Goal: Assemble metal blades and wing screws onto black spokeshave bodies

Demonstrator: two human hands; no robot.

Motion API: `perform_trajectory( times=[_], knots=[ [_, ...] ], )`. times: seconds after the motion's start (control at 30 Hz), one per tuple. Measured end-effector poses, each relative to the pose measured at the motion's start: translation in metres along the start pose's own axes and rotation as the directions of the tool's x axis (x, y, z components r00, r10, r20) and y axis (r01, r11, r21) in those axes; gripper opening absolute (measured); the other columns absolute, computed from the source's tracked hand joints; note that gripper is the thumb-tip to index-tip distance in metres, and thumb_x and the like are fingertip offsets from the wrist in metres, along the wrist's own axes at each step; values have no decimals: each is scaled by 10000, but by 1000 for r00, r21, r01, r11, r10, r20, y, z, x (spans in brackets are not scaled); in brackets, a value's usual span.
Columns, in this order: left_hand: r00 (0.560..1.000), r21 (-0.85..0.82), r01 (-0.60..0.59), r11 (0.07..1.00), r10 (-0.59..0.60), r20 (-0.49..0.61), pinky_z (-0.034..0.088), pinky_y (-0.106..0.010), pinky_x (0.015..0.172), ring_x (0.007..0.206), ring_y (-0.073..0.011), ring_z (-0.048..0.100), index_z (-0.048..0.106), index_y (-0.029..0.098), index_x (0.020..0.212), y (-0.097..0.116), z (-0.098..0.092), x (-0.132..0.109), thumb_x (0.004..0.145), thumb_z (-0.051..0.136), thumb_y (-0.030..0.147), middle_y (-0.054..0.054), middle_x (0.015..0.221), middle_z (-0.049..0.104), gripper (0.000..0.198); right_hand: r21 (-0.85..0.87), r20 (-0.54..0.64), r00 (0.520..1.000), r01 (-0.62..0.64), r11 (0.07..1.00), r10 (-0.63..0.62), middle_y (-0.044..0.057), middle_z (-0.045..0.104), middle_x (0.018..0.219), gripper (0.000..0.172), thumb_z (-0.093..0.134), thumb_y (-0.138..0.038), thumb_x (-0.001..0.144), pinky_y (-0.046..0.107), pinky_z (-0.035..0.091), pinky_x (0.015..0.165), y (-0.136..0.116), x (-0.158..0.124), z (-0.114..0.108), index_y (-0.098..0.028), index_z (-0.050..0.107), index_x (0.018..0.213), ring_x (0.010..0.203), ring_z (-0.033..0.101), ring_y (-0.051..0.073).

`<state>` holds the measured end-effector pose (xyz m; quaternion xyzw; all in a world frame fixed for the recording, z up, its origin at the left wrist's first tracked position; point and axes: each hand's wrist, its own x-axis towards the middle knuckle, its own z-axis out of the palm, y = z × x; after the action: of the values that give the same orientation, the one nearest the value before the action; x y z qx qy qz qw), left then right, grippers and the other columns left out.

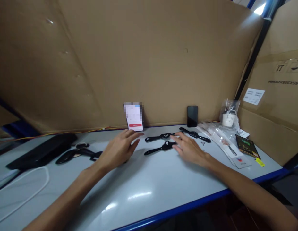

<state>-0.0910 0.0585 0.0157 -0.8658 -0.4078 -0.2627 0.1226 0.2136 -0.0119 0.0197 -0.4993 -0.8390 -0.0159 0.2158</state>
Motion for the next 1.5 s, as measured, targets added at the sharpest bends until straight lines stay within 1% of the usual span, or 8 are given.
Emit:
perform_trajectory(
  times=[0.2, 0.57, 0.77, 0.9, 1.03, 1.17, 1.37, 1.5],
  knots=[
    [991, -117, -119, 986, 124, 44, 583, -435, 866, 1004, -291, 683, 702, 230, 1236, 35, 9, -2, 1050, 394, 345, -114, 1117, 706, 378, -221, -25, 925, -374, 901, 378, 238, 700, 1175, 230, 568, -218, 1013, 448, 494, 940, 64, 4, -26, -110, 745, 1110, 1186, 594, 358],
    [973, -175, -174, 969, 197, 121, 567, -436, 868, 1015, -277, 659, 730, 198, 1148, 43, 20, -5, 1047, 416, 265, -112, 1085, 704, 337, -82, -26, 840, -543, 836, 543, 82, 758, 951, 53, 703, -198, 904, 281, 444, 740, 108, 11, -4, -183, 743, 936, 918, 685, 230],
    [997, -151, -69, 986, 65, -30, 556, -428, 846, 979, -277, 656, 722, 207, 1133, 40, 14, -4, 1037, 411, 247, -107, 1052, 696, 328, 91, -148, 893, -415, 905, 424, 81, 744, 945, 119, 578, -178, 947, 292, 457, 749, 94, 11, -26, -178, 692, 981, 884, 664, 212],
    [988, -157, -20, 987, -4, -153, 547, -427, 854, 985, -281, 636, 720, 203, 1109, 37, 8, -2, 1030, 403, 229, -112, 1024, 693, 328, 269, 21, 980, -196, 943, 198, 7, 744, 805, 75, 655, -225, 907, 265, 504, 702, 51, 10, -16, -182, 709, 879, 773, 684, 175],
    [979, -173, -43, 984, 7, -202, 540, -415, 859, 979, -272, 632, 719, 215, 1096, 35, 7, -3, 1039, 402, 239, -100, 1009, 690, 324, 391, 224, 974, -96, 915, 7, -42, 731, 721, 51, 776, -166, 821, 232, 505, 644, 2, 0, 8, -198, 746, 795, 676, 676, 140],
    [983, -167, -77, 983, 47, -179, 532, -409, 834, 959, -275, 627, 731, 214, 1095, 39, 11, -5, 1042, 409, 250, -100, 1003, 681, 328, 287, 168, 986, -59, 956, 10, 11, 726, 890, 70, 826, -192, 822, 309, 518, 825, -24, -8, 13, -222, 764, 836, 910, 671, 211],
    [992, -40, -33, 999, 28, -121, 527, -427, 886, 986, -287, 632, 749, 211, 1073, 24, -6, 2, 1006, 403, 236, -115, 1026, 703, 354, 251, 62, 995, -87, 964, 74, 66, 725, 1007, 155, 709, -237, 939, 332, 514, 852, -4, -6, 7, -200, 734, 1087, 913, 674, 219],
    [948, 219, 301, 928, -316, 35, 509, -393, 926, 1121, -302, 630, 732, 212, 1141, -19, -38, 2, 988, 405, 217, -130, 1144, 707, 361, 179, -71, 993, -76, 981, 89, 70, 711, 953, 119, 618, -229, 967, 360, 499, 840, 28, 1, 10, -202, 731, 994, 882, 663, 229]
  ],
)
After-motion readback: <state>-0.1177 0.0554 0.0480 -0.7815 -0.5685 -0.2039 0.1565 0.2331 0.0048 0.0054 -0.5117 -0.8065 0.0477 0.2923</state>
